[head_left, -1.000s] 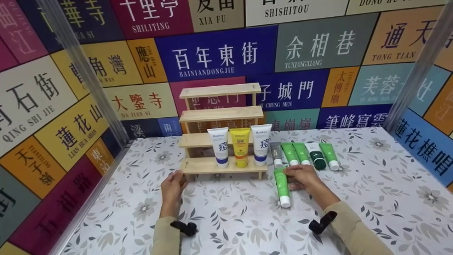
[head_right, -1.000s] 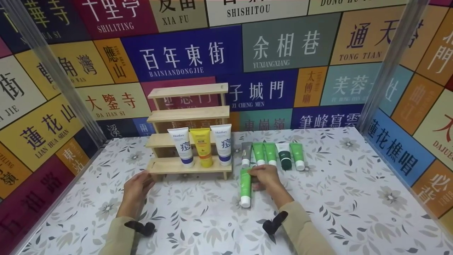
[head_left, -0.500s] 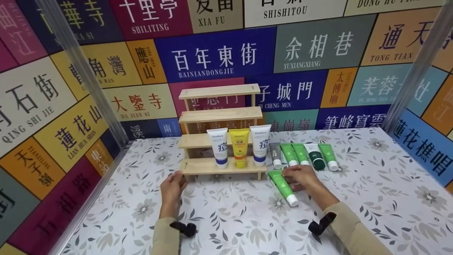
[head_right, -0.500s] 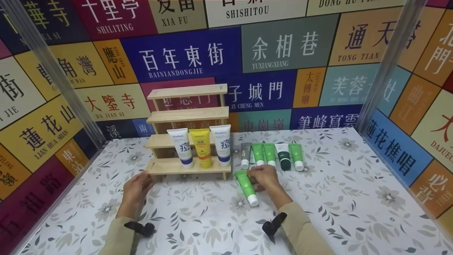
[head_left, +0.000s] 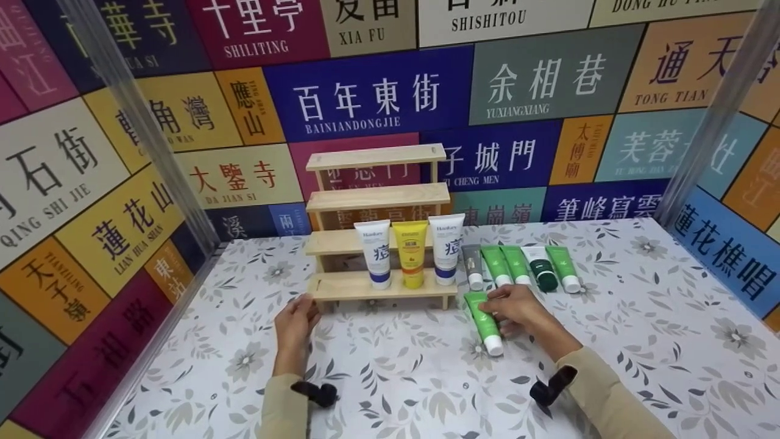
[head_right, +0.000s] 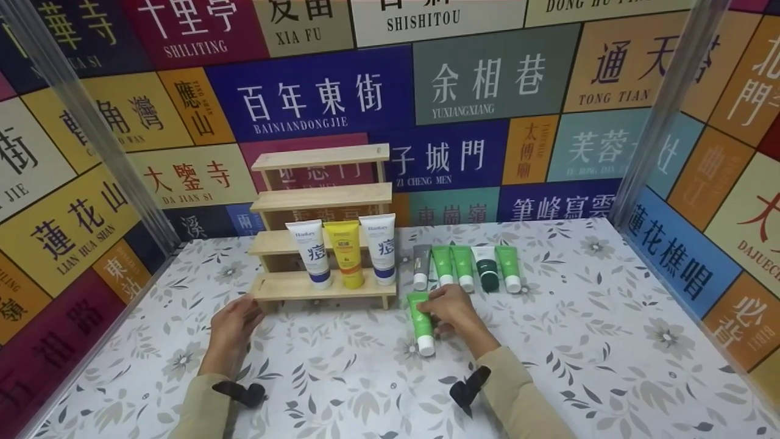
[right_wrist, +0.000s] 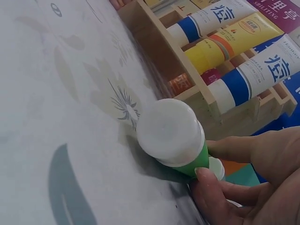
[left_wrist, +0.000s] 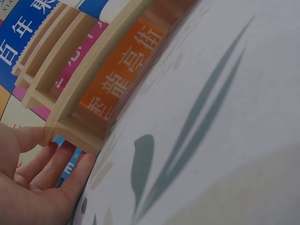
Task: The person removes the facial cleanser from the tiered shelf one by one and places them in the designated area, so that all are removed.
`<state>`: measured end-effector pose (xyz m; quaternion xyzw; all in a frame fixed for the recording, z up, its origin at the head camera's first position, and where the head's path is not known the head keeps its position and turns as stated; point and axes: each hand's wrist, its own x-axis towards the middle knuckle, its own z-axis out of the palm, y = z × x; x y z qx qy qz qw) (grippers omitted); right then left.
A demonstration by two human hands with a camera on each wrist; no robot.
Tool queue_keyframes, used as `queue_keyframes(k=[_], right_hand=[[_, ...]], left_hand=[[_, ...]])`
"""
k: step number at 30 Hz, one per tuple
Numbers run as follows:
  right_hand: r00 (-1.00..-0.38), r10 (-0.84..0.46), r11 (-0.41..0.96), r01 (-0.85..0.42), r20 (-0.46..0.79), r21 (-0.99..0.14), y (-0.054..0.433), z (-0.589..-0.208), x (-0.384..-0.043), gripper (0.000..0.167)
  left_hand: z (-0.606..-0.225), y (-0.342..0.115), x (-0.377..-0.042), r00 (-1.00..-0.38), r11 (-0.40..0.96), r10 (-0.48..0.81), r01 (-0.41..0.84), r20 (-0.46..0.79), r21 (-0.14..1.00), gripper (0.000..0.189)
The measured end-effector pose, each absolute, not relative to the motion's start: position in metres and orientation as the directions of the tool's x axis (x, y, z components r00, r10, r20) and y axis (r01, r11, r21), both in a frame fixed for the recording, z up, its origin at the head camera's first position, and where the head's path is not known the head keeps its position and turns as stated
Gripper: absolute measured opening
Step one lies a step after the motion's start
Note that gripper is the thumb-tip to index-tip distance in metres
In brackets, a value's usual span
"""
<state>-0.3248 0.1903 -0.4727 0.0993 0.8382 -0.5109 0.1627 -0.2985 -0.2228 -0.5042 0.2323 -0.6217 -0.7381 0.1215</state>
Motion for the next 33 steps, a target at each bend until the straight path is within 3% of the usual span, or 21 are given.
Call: queue_keyframes(k=[21,26,33], right_hand=[[-0.925,-0.024,0.427,0.334,-0.379,-0.840,0.198,-0.465,-0.327,0.063],[-0.952,-0.081,0.421,0.236,-0.295,-0.876,0.199,-0.445,-0.325,0.066],[-0.995,-0.082,0.314,0.024,-0.052,-0.949,0.191,-0.414,-0.319,0.063]], left_hand=[[-0.505,-0.222,-0.297,-0.865,-0.204,-0.477,-0.064,-0.156,0.977,0.040],[-0.504,-0.224,-0.297,-0.861,-0.201,-0.473,-0.099,-0.185,0.975,0.041],[-0.503,-0.223,-0.299,-0.863,-0.203,-0.457,-0.138,-0.218,0.970,0.042]])
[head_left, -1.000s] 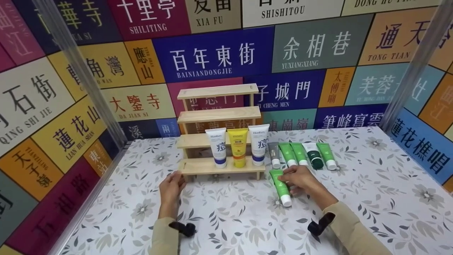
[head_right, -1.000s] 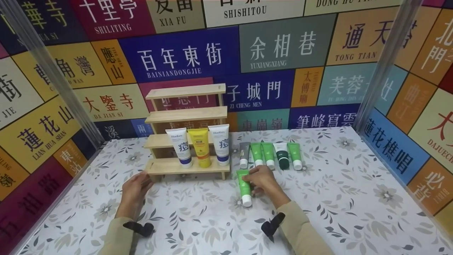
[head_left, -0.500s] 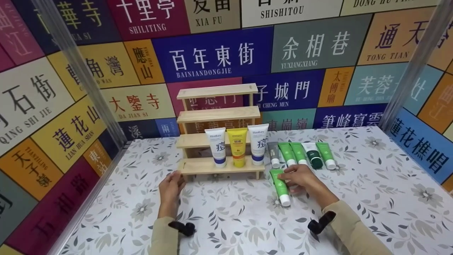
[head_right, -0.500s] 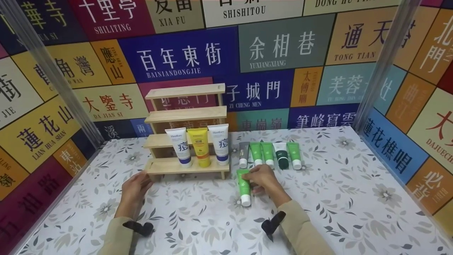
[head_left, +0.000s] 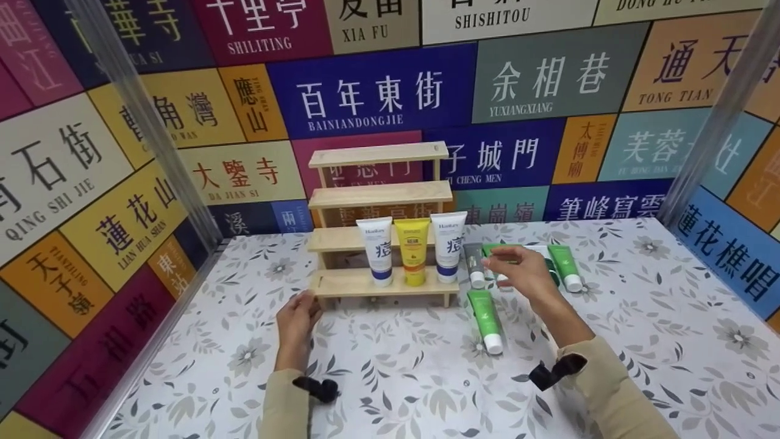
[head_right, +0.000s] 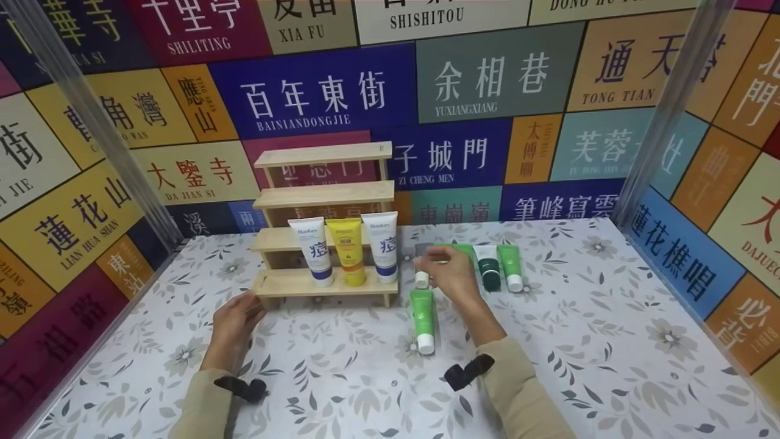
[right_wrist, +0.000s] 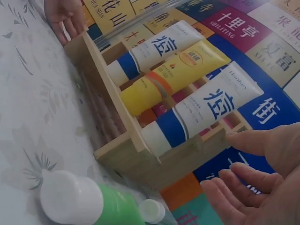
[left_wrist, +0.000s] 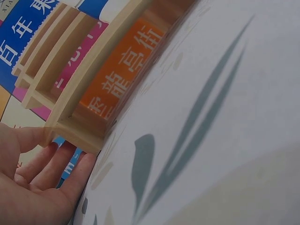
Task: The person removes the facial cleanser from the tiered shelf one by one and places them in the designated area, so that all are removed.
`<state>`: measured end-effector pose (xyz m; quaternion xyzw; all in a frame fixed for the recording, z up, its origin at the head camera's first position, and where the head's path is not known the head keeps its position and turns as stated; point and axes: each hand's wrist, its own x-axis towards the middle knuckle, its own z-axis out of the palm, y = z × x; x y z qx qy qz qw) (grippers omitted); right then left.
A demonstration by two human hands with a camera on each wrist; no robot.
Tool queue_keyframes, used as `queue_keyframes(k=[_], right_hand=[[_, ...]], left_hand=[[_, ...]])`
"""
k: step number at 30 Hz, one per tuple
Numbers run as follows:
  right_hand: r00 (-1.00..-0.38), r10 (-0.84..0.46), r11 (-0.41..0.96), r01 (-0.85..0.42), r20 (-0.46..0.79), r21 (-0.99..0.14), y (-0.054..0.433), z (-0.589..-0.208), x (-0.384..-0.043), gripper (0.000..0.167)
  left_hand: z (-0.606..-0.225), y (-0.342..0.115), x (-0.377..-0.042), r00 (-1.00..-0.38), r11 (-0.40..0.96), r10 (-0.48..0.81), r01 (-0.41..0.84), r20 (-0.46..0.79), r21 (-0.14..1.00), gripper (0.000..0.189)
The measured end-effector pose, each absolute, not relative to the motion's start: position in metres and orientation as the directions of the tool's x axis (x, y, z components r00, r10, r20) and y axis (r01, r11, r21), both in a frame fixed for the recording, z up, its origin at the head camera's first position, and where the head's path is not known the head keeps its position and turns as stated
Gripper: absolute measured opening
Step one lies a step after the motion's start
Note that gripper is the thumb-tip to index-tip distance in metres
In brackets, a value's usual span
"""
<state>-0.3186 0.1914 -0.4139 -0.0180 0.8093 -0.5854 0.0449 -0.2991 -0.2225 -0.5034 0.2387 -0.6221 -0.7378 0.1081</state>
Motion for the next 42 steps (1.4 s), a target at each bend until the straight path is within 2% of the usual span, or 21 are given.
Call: queue_keyframes(k=[5,11,17,30,39,42], right_hand=[[-0.999,-0.021,0.253,-0.035,0.031,-0.967,0.178,-0.396,-0.319,0.063],[-0.992,0.045,0.116,-0.113,0.119,-0.987,0.156,-0.383,-0.323,0.058],[-0.983,0.111,-0.012,-0.147,0.145,-0.989,0.142,-0.380,-0.330,0.060],[-0.991,0.008,-0.007,-0.136,0.136,-0.991,0.135,-0.407,-0.351,0.062],[-0.990,-0.013,0.007,-0.143,0.143,-0.990,0.132,-0.417,-0.355,0.064],[-0.989,-0.015,0.002,-0.150,0.150,-0.989,0.130,-0.422,-0.356,0.059]], left_hand=[[-0.503,-0.222,-0.301,-0.857,-0.195,-0.463,-0.151,-0.227,0.969,0.041],[-0.503,-0.223,-0.301,-0.856,-0.194,-0.471,-0.136,-0.214,0.972,0.041],[-0.506,-0.221,-0.300,-0.856,-0.190,-0.487,-0.089,-0.173,0.978,0.041],[-0.506,-0.223,-0.300,-0.859,-0.203,-0.479,-0.092,-0.181,0.975,0.042],[-0.505,-0.222,-0.300,-0.859,-0.208,-0.483,-0.080,-0.173,0.975,0.041],[-0.505,-0.222,-0.300,-0.857,-0.200,-0.487,-0.077,-0.167,0.977,0.041]])
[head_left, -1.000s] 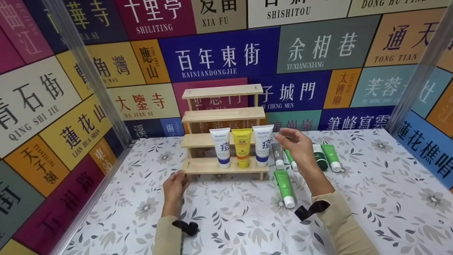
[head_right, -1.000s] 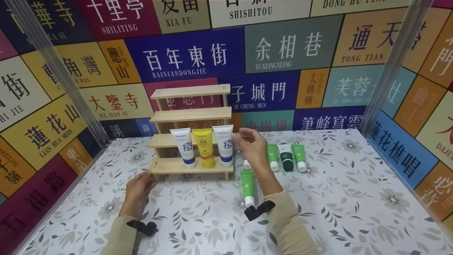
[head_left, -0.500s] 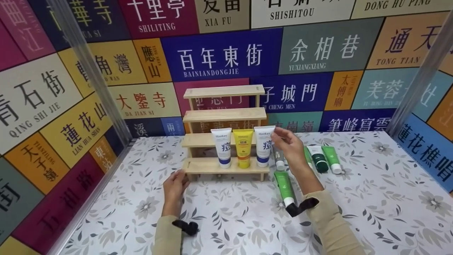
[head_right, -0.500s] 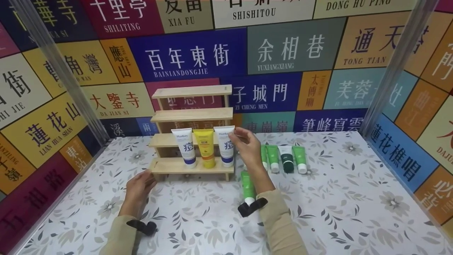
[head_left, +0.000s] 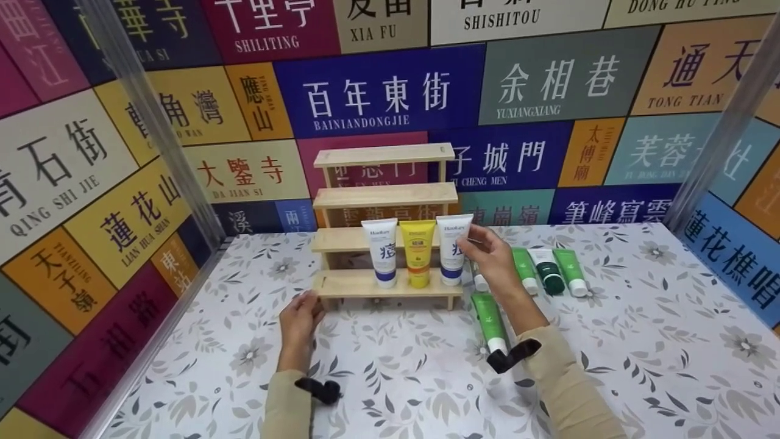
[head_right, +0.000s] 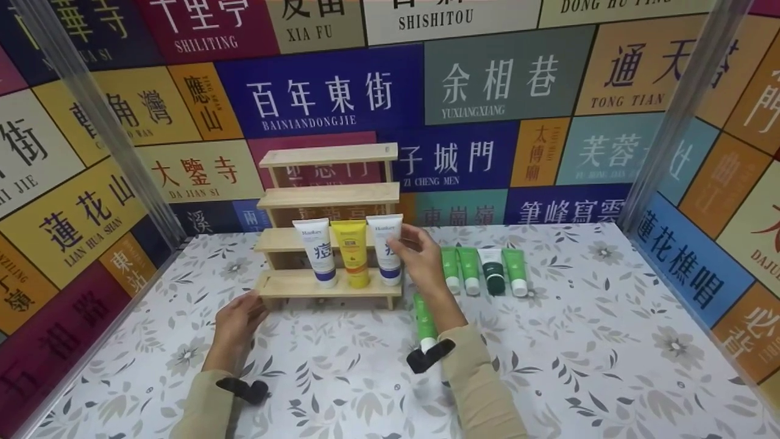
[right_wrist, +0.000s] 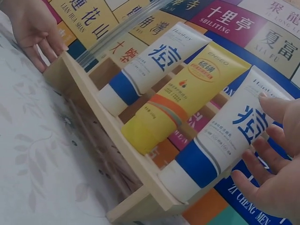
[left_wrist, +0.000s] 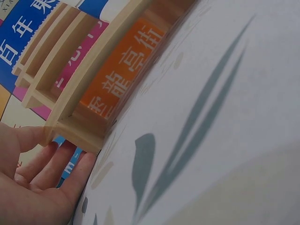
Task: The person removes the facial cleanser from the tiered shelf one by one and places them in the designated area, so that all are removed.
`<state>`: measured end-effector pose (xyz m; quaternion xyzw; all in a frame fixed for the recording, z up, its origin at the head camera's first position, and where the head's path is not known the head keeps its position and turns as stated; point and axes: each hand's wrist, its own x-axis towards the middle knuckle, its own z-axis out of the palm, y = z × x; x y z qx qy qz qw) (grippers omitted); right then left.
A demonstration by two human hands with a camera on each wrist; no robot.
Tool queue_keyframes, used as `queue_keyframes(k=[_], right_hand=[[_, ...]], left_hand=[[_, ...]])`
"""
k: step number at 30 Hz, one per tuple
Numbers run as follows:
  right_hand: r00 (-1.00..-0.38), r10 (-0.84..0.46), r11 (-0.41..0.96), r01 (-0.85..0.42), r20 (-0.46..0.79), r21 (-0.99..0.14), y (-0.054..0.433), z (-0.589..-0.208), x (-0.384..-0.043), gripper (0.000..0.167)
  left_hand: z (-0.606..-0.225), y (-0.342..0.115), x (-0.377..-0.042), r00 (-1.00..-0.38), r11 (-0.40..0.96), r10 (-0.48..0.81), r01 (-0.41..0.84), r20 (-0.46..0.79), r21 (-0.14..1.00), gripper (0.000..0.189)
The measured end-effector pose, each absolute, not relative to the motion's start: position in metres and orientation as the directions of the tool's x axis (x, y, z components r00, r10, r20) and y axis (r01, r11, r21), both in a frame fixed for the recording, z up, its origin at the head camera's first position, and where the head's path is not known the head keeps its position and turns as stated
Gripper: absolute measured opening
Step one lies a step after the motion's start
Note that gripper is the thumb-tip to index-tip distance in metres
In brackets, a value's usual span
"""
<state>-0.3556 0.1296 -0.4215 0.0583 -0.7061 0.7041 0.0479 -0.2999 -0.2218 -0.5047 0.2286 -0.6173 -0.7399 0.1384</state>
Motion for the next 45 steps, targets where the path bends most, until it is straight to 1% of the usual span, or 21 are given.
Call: queue_keyframes(k=[5,8,12,19,26,29,33,36,45], right_hand=[[-0.986,-0.001,0.020,-0.166,0.166,-0.986,0.124,-0.426,-0.358,0.053],[-0.985,0.012,0.052,-0.171,0.172,-0.984,0.122,-0.428,-0.359,0.052],[-0.987,0.014,0.061,-0.160,0.161,-0.985,0.121,-0.429,-0.358,0.054],[-0.986,0.066,0.032,-0.151,0.153,-0.988,0.122,-0.431,-0.358,0.054],[-0.990,0.120,-0.054,-0.084,0.077,-0.995,0.132,-0.423,-0.354,0.058],[-0.988,0.128,-0.051,-0.093,0.086,-0.994,0.140,-0.417,-0.350,0.058],[-0.985,0.134,-0.036,-0.113,0.108,-0.993,0.154,-0.408,-0.344,0.055],[-0.985,0.131,0.009,-0.111,0.111,-0.994,0.165,-0.404,-0.337,0.055],[-0.987,0.085,0.218,-0.115,0.136,-0.969,0.197,-0.404,-0.314,0.066]], left_hand=[[-0.503,-0.222,-0.300,-0.852,-0.176,-0.494,-0.096,-0.173,0.980,0.042],[-0.503,-0.222,-0.300,-0.851,-0.193,-0.491,-0.100,-0.184,0.976,0.042],[-0.503,-0.222,-0.299,-0.855,-0.208,-0.481,-0.100,-0.191,0.973,0.042],[-0.504,-0.223,-0.298,-0.865,-0.216,-0.466,-0.092,-0.185,0.972,0.043],[-0.504,-0.223,-0.299,-0.866,-0.226,-0.458,-0.102,-0.198,0.969,0.042],[-0.504,-0.223,-0.299,-0.868,-0.226,-0.454,-0.106,-0.202,0.968,0.042],[-0.503,-0.224,-0.300,-0.865,-0.190,-0.454,-0.140,-0.213,0.972,0.043],[-0.503,-0.225,-0.301,-0.861,-0.180,-0.456,-0.157,-0.224,0.971,0.043],[-0.504,-0.226,-0.302,-0.859,-0.160,-0.458,-0.175,-0.230,0.971,0.043]])
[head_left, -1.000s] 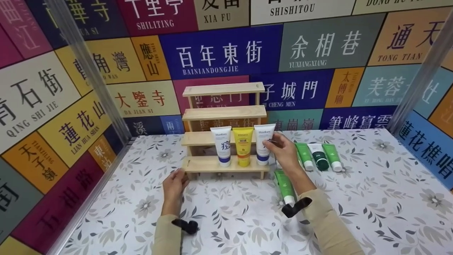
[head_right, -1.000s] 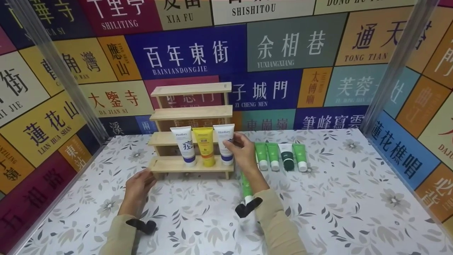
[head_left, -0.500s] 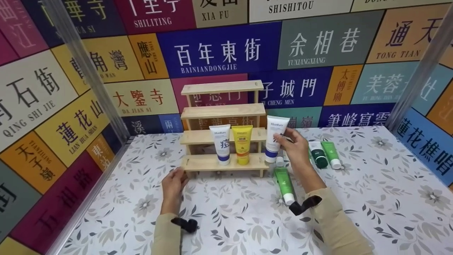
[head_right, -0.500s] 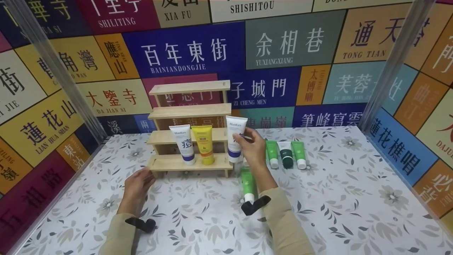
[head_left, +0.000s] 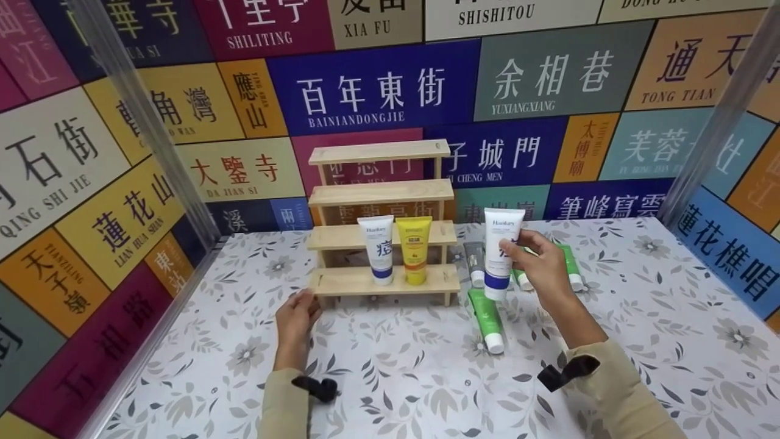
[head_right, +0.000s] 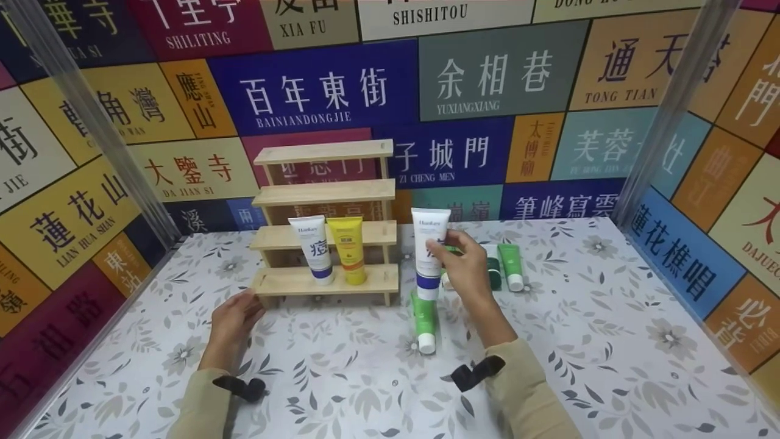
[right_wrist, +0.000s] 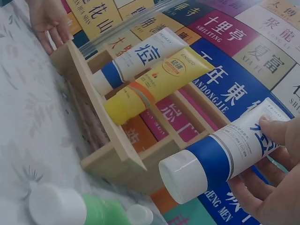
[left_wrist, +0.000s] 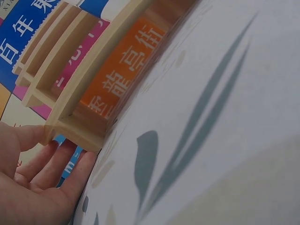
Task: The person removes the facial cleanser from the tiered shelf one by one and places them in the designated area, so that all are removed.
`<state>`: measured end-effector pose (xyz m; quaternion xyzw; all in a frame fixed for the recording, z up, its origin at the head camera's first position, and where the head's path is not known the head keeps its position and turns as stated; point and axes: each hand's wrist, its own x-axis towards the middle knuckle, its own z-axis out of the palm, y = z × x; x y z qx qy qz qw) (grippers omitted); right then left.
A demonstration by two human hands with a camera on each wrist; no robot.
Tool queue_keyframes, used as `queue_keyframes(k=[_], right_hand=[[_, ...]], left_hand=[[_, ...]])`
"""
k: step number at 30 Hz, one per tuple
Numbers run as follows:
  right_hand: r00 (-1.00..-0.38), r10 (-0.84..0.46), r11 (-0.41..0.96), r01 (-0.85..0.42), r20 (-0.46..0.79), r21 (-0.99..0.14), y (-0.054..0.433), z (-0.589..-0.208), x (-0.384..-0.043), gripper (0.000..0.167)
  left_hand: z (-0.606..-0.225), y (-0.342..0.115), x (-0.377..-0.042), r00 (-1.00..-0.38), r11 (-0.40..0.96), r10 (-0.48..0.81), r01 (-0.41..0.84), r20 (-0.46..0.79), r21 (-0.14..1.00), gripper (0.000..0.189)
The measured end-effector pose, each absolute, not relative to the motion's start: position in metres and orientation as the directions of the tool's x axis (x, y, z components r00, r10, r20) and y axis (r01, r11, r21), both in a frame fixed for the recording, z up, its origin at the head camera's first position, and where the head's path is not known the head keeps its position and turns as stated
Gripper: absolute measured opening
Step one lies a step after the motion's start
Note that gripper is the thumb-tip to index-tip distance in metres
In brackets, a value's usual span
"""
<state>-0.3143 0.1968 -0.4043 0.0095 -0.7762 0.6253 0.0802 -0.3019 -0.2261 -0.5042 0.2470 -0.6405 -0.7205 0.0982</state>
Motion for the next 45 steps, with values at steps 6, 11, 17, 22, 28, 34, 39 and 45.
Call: queue_keyframes(k=[6,11,17,22,28,34,39,45], right_hand=[[-0.992,0.080,0.234,-0.073,0.094,-0.969,0.217,-0.414,-0.310,0.067],[-1.000,0.013,0.223,-0.004,0.006,-0.975,0.234,-0.423,-0.316,0.072],[-0.997,-0.044,0.243,0.056,-0.069,-0.968,0.248,-0.433,-0.320,0.071],[-0.984,-0.100,0.282,0.113,-0.147,-0.953,0.254,-0.443,-0.322,0.074],[-0.952,-0.143,0.255,0.229,-0.271,-0.939,0.254,-0.455,-0.328,0.078],[-0.919,-0.142,0.192,0.338,-0.367,-0.921,0.250,-0.463,-0.327,0.078],[-0.898,-0.143,0.201,0.386,-0.416,-0.901,0.247,-0.466,-0.322,0.073],[-0.889,-0.143,0.246,0.395,-0.436,-0.885,0.248,-0.467,-0.319,0.052]], left_hand=[[-0.505,-0.226,-0.302,-0.865,-0.167,-0.455,-0.152,-0.212,0.974,0.043],[-0.504,-0.227,-0.301,-0.865,-0.171,-0.460,-0.134,-0.199,0.976,0.043],[-0.504,-0.227,-0.298,-0.872,-0.168,-0.460,-0.099,-0.166,0.981,0.044],[-0.504,-0.226,-0.298,-0.872,-0.168,-0.463,-0.093,-0.162,0.981,0.044],[-0.503,-0.227,-0.298,-0.874,-0.198,-0.446,-0.116,-0.195,0.973,0.044],[-0.504,-0.228,-0.296,-0.881,-0.205,-0.431,-0.114,-0.194,0.972,0.044],[-0.506,-0.226,-0.296,-0.883,-0.188,-0.433,-0.107,-0.181,0.976,0.043],[-0.506,-0.225,-0.296,-0.881,-0.198,-0.446,-0.075,-0.158,0.977,0.044]])
